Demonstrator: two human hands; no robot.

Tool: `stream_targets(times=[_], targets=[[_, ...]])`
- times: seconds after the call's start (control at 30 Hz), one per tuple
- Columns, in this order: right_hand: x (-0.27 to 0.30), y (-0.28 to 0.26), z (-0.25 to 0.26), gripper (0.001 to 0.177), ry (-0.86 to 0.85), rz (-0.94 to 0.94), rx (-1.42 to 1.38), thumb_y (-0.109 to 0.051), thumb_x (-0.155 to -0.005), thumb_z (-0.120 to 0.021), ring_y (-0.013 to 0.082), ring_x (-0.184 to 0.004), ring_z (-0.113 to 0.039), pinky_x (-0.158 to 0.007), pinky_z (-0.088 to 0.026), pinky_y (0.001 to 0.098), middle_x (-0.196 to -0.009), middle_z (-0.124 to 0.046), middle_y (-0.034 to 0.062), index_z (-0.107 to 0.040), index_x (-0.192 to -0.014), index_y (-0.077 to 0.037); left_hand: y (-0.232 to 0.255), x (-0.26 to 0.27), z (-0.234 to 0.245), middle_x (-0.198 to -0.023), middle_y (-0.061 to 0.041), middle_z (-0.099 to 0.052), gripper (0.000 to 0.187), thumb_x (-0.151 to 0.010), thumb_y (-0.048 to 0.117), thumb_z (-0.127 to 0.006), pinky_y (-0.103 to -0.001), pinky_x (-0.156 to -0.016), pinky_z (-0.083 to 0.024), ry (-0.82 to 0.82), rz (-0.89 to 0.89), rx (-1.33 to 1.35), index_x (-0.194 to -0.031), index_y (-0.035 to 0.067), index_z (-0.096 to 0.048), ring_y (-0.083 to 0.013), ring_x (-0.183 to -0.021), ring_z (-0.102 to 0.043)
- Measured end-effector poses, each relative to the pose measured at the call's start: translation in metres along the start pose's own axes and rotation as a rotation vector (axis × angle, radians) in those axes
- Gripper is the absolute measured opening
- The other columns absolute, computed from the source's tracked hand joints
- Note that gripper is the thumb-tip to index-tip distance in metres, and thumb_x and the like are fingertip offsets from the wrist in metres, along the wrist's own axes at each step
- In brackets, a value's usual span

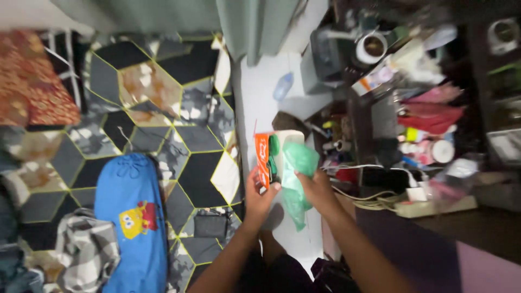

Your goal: Organizing personal belongings on a shelf and folding a green t-shirt.

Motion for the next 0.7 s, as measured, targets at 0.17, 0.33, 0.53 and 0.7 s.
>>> stream_targets(times=[0.17, 0.33, 0.53, 0.7], targets=[[0.035, -0.064, 0.029, 0.031, 0.101, 0.303, -0.005, -0.015, -0.089, -0.069, 0.0268, -0.092, -0.071, -0.080, -0.056, 0.0391, -0.100, -0.075, 0.0153, -0.067, -0.118, -0.002, 0.057, 0.046, -0.024, -0.129, -0.010, -0.058, 0.089, -0.078, 0.010, -0.083, -0.036, -0.097, -0.053, -0.087, -0.010, -0.034, -0.152, 0.009, -0.034, -0.0199, -0.116, -0.057], [0.071, -0.122, 0.061, 0.036, 0.213, 0.387, 0.156, -0.016, -0.084, -0.072, 0.0326, -0.088, -0.074, -0.077, -0.057, 0.0409, -0.096, -0.075, 0.0202, -0.065, -0.117, -0.002, 0.101, 0.079, -0.047, -0.128, -0.009, -0.056, 0.088, -0.078, 0.009, -0.081, -0.036, -0.095, -0.055, -0.130, -0.004, -0.106, -0.152, 0.009, -0.032, -0.0189, -0.115, -0.058], [0.079, -0.101, 0.094, 0.042, 0.163, 0.445, -0.087, -0.003, -0.088, -0.068, 0.0254, -0.094, -0.070, -0.084, -0.056, 0.0393, -0.107, -0.073, 0.0148, -0.059, -0.129, 0.002, 0.110, 0.090, -0.065, -0.124, -0.011, -0.060, 0.085, -0.082, 0.013, -0.082, -0.033, -0.093, -0.054, -0.218, -0.112, -0.199, -0.152, 0.007, -0.034, -0.0182, -0.110, -0.061], [0.077, -0.079, 0.105, 0.040, 0.068, 0.068, -0.759, 0.012, -0.087, -0.062, 0.0244, -0.096, -0.070, -0.086, -0.060, 0.0430, -0.111, -0.071, 0.0127, -0.063, -0.126, 0.005, 0.111, 0.096, -0.082, -0.121, -0.008, -0.059, 0.082, -0.083, 0.014, -0.079, -0.031, -0.085, -0.054, -0.210, 0.037, -0.235, -0.151, 0.009, -0.035, -0.0170, -0.104, -0.061]])
Point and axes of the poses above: each hand's wrist, its own x-axis away from the middle knuckle, its own z-axis out of the back of the hand, y = z × x, the point moved 1 cm from there along -x, towards the middle knuckle
